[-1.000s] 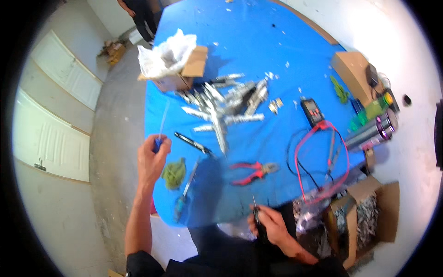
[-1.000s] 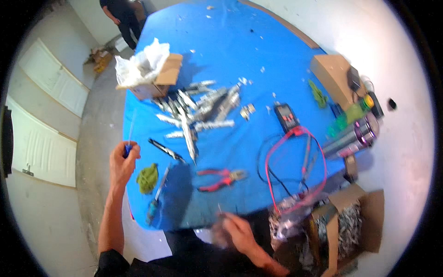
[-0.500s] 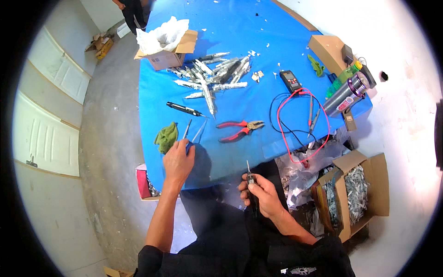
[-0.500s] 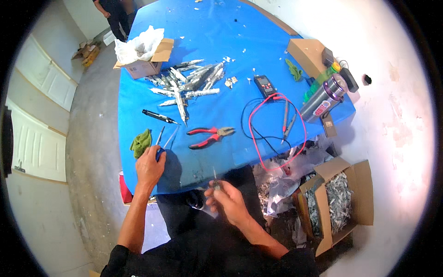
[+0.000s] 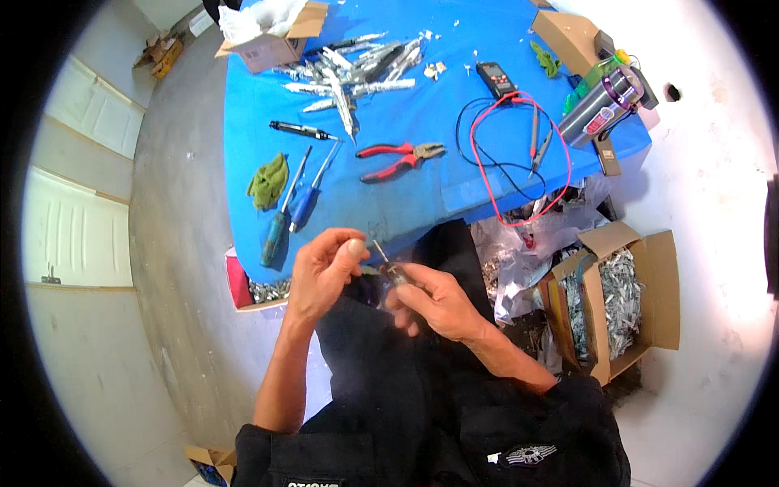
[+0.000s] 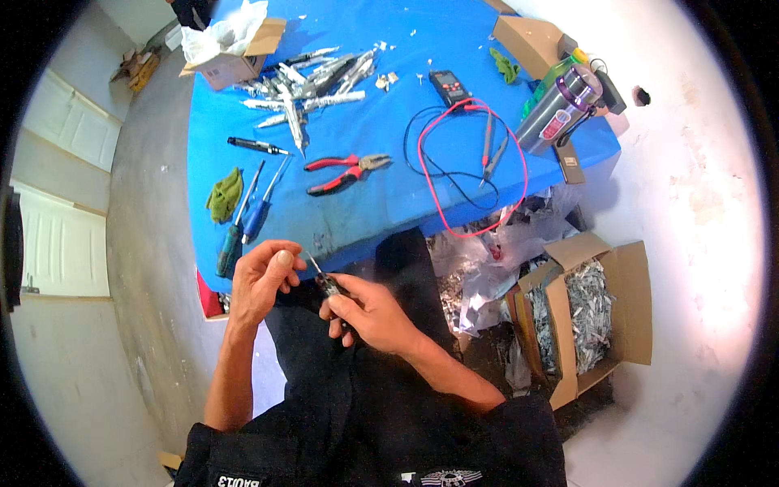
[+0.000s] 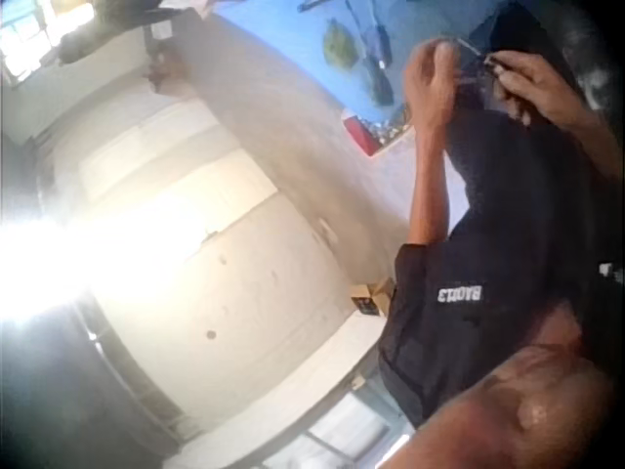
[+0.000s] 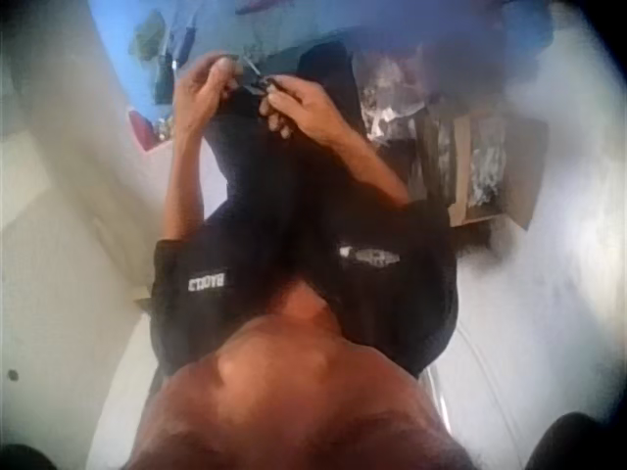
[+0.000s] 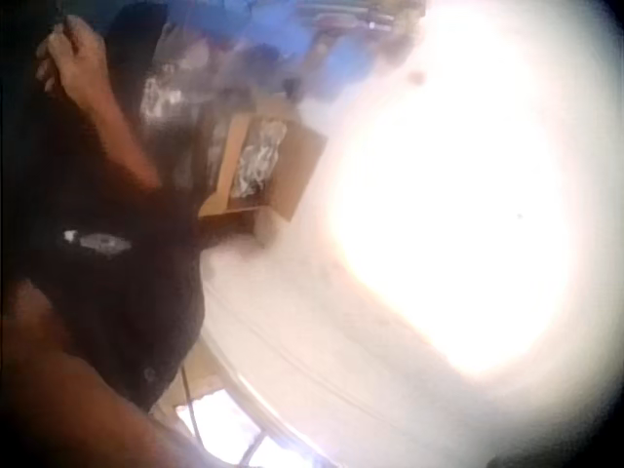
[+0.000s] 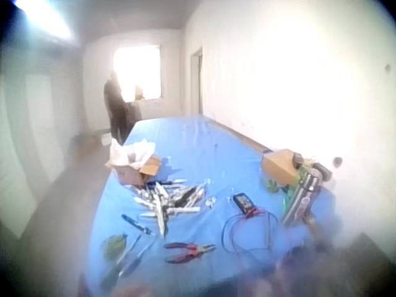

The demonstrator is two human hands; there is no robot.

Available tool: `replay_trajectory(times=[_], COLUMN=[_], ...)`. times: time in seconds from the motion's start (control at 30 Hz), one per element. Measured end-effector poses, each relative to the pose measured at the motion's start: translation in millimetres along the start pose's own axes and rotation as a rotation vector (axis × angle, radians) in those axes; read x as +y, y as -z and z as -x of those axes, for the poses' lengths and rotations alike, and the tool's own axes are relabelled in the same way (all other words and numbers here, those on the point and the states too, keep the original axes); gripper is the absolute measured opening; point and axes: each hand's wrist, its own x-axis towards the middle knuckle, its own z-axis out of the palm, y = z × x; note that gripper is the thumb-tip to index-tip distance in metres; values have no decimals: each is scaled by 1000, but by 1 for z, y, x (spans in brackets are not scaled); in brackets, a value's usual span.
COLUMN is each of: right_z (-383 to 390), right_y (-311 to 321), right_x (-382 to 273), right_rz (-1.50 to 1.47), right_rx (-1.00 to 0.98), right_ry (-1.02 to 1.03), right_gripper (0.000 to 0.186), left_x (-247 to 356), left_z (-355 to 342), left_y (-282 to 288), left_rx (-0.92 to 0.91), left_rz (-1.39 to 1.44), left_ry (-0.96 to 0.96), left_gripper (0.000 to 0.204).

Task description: The person uses a screwdriver and pliers to disassemble small metal electronic components on a blue table. They handle the items one at a time, removing parts and placing some of them into a cardboard box.

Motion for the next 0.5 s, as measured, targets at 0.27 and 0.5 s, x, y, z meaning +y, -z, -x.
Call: replay_trajectory(times=[0.27, 0.5], right_z=[19, 27], right_y=[-2, -4], right_x=[3, 9], right_rz=[133, 103], right_rx=[-143, -227], right_ry=[-16, -4], right_gripper=[44, 50], left_x=[-12, -23], left_z=[32, 43], left_y=[-23, -31], left_rx=[-8, 12], left_rz=[-68, 295], left_ry=[53, 269], left_gripper=[37, 36])
